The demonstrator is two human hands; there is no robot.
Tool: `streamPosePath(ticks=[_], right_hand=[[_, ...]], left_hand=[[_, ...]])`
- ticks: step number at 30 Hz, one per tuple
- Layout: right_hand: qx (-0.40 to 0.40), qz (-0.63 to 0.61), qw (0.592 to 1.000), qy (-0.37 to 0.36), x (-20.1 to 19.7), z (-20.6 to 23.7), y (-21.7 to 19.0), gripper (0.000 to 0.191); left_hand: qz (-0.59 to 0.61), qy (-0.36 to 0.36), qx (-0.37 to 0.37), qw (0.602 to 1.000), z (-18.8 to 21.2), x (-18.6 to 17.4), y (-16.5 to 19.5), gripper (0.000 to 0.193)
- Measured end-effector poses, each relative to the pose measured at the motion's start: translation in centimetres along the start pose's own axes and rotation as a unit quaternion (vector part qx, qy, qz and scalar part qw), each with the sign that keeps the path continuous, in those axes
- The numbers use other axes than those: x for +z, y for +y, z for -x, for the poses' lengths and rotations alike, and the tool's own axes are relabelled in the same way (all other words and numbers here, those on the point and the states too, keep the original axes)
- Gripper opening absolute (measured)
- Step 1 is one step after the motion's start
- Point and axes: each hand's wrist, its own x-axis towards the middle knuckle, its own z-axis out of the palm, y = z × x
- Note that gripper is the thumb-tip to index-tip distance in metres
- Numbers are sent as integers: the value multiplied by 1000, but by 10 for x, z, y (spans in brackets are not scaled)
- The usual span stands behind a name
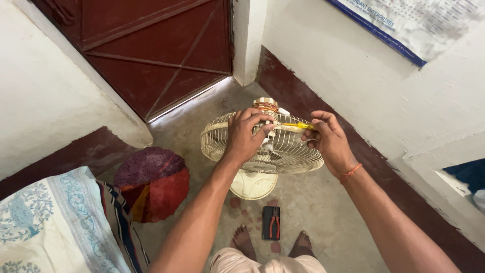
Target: The person uses a screwdriver to unscrew the fasteners holding the front grille of a pedestal fan, then removes the grille cover and sets it on the floor next to the fan, exposing the blades and motor.
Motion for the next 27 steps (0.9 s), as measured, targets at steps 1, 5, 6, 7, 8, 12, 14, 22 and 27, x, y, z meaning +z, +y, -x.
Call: streamPosePath(ticks=[1, 5, 6, 7, 8, 12, 14, 22, 27], right_hand=[[5, 14, 1000, 13, 1, 0, 0, 17], [11, 73, 996, 44, 2, -2, -1, 26], [10, 87, 995, 46, 2, -3, -1, 29], [4, 77, 996, 41, 2, -4, -1, 26], [-1, 67, 997, 36, 1, -5, -1, 23], [12, 34, 999, 29, 0, -6, 0, 17], [19, 10, 999, 33, 0, -5, 0, 19], [35, 34, 998, 37, 2, -4, 1, 18], [22, 38, 999, 28, 0, -6, 2, 16]], left_hand=[[-1, 1, 2, 1000, 0, 0, 0, 19], [1, 3, 5, 1000, 0, 1, 0, 19], [1, 3, 4, 1000, 0, 0, 0, 19], [2, 3, 5, 1000, 0, 0, 0, 19], [3, 4, 6, 1000, 0, 0, 1, 20], [6, 4, 6, 1000, 0, -1, 2, 19], [6, -3, -1, 1000, -1, -2, 3, 20], [2, -11, -5, 1000, -1, -4, 3, 20], [-2, 5, 6, 1000, -2, 0, 1, 20]])
